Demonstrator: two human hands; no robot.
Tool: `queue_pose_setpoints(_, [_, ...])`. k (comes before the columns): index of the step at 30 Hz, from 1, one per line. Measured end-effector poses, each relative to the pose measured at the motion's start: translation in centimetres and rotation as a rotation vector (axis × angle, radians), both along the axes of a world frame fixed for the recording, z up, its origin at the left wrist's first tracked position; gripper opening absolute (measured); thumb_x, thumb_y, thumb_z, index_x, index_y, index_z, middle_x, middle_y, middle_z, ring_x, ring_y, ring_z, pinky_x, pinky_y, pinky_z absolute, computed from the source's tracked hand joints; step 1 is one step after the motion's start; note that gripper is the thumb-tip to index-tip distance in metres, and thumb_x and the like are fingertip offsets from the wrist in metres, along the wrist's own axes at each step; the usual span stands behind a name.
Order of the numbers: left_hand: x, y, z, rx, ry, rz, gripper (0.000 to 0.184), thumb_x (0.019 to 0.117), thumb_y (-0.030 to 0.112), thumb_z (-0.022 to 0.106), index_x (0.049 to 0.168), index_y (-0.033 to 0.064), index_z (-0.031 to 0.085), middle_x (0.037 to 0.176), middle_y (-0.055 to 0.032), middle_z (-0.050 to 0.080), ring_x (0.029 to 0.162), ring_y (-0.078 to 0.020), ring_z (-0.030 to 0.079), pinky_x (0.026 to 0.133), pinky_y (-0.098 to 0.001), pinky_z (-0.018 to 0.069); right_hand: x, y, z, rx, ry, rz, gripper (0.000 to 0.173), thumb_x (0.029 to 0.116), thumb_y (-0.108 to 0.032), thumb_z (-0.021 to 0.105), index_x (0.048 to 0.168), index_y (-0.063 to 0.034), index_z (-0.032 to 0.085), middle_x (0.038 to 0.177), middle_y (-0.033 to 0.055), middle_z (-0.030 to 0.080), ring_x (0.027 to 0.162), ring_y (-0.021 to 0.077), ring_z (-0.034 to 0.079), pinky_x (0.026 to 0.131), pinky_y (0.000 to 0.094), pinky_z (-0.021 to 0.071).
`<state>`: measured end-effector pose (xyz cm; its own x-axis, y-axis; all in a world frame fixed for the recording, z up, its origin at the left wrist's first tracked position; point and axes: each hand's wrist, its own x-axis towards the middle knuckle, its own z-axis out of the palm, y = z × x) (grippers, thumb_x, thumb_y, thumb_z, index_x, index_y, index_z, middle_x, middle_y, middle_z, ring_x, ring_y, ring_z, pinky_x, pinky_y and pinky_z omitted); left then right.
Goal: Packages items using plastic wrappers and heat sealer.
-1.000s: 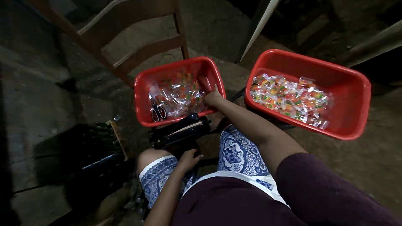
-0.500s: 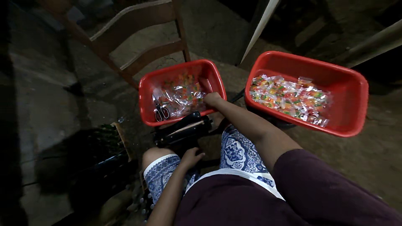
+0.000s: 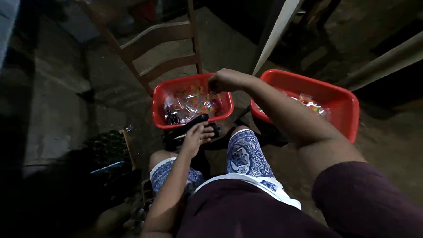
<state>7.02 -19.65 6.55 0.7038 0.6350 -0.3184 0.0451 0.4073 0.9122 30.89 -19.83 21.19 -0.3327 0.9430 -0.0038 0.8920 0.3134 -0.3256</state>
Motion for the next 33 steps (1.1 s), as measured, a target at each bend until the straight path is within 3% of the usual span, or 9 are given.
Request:
queue_pose_setpoints(3, [1.2, -0.1, 3.3, -0.266, -0.218, 0.018, 0.061, 0.112, 0.045, 0.01, 0.137, 0.0076, 0.051, 0.103, -0.0105, 0.071, 0.084, -0.0152, 0.072, 0.072, -0.0255, 0.0588, -1.1, 1.0, 1.4, -0.093, 0.161, 0.07, 0.011, 0.0957, -0.004, 0.068, 0.105, -0.0029, 0.074, 0.093, 0.0096, 0.073, 0.085, 0.0218, 0.07, 0.084, 0.0459, 0.0568])
queue_pose_setpoints(5, [1.3, -1.1, 5.3, -0.407, -0.391, 0.106, 0.061, 0.1109, 0.05, 0.016, 0.123, 0.0078, 0.059, 0.102, -0.0094, 0.072, 0.083, -0.0133, 0.072, 0.07, -0.0229, 0.0591, -3.4, -0.8, 3.4, -0.068, 0.152, 0.14, 0.011, 0.0956, -0.003, 0.068, 0.104, -0.0029, 0.075, 0.096, 0.0099, 0.073, 0.089, 0.0218, 0.069, 0.087, 0.0451, 0.0549])
queue_pose_setpoints(8, [0.3, -3.2, 8.0, -0.478, -0.489, 0.313, 0.036, 0.1119, 0.032, 0.037, 0.113, 0.0087, 0.064, 0.099, -0.0054, 0.073, 0.079, -0.0095, 0.072, 0.069, -0.0197, 0.0597, -4.1, -2.6, 3.4, 0.152, 0.161, 0.377, 0.012, 0.09, 0.001, 0.069, 0.095, -0.0046, 0.078, 0.1, 0.0097, 0.074, 0.106, 0.0285, 0.066, 0.098, 0.0471, 0.0491])
queue_pose_setpoints(13, [-1.4, -6.0, 9.8, -0.425, -0.442, 0.379, 0.027, 0.1102, 0.028, 0.043, 0.115, 0.0095, 0.062, 0.096, -0.0058, 0.072, 0.079, -0.0116, 0.072, 0.071, -0.0224, 0.0604, -4.5, -6.8, 2.7, 0.234, 0.261, 0.349, 0.01, 0.0901, -0.002, 0.07, 0.091, -0.0062, 0.079, 0.131, 0.0122, 0.068, 0.139, 0.0395, 0.047, 0.111, 0.0631, 0.0356])
queue_pose_setpoints(18, [-1.7, -8.1, 9.4, -0.216, -0.471, 0.442, 0.014, 0.1076, 0.012, 0.05, 0.113, 0.0106, 0.063, 0.099, -0.0047, 0.071, 0.081, -0.0126, 0.07, 0.075, -0.0261, 0.0605, -4.0, -9.9, 0.7, 0.339, 0.422, 0.254, 0.013, 0.0888, 0.004, 0.064, 0.092, -0.0011, 0.076, 0.148, 0.0233, 0.052, 0.143, 0.0364, 0.043, 0.117, 0.0507, 0.0376])
queue_pose_setpoints(21, [-1.8, -8.8, 9.2, -0.104, -0.436, 0.493, 0.013, 0.1062, 0.009, 0.052, 0.114, 0.0109, 0.062, 0.103, -0.0039, 0.07, 0.085, -0.0131, 0.07, 0.077, -0.0273, 0.0603, -4.1, -11.1, -0.5, 0.324, 0.677, 0.034, 0.022, 0.0987, 0.003, 0.049, 0.111, 0.0065, 0.066, 0.142, 0.0186, 0.056, 0.129, 0.0202, 0.058, 0.106, 0.0336, 0.0508])
queue_pose_setpoints(25, [-2.1, -8.7, 8.9, -0.018, -0.372, 0.551, 0.011, 0.1034, 0.006, 0.057, 0.112, 0.0078, 0.064, 0.103, -0.0039, 0.07, 0.084, -0.0133, 0.069, 0.079, -0.0306, 0.0605, -6.8, -11.4, -0.9, 0.208, 0.967, -0.216, 0.04, 0.1053, -0.025, 0.049, 0.136, 0.0004, 0.049, 0.106, 0.0069, 0.066, 0.089, 0.0096, 0.067, 0.082, 0.0307, 0.0586])
queue_pose_setpoints(28, [-2.2, -8.0, 8.7, 0.013, -0.33, 0.567, 0.014, 0.1028, 0.005, 0.058, 0.117, 0.0064, 0.061, 0.108, -0.0045, 0.068, 0.085, -0.0129, 0.067, 0.078, -0.0307, 0.0585, -8.7, -10.5, -1.3, 0.237, 0.877, -0.28, 0.047, 0.0962, -0.013, 0.07, 0.136, 0.0017, 0.05, 0.094, 0.0098, 0.065, 0.078, 0.0128, 0.063, 0.075, 0.0322, 0.0567])
queue_pose_setpoints(33, [-2.8, -6.9, 7.6, -0.023, -0.392, 0.573, 0.012, 0.1035, 0.003, 0.055, 0.112, 0.0067, 0.063, 0.102, -0.0048, 0.07, 0.086, -0.0142, 0.07, 0.081, -0.0305, 0.0606, -9.8, -8.1, -2.9, 0.311, 0.914, -0.302, 0.045, 0.0957, -0.004, 0.067, 0.138, 0.0005, 0.051, 0.091, 0.0085, 0.065, 0.073, 0.0096, 0.063, 0.071, 0.0266, 0.0558])
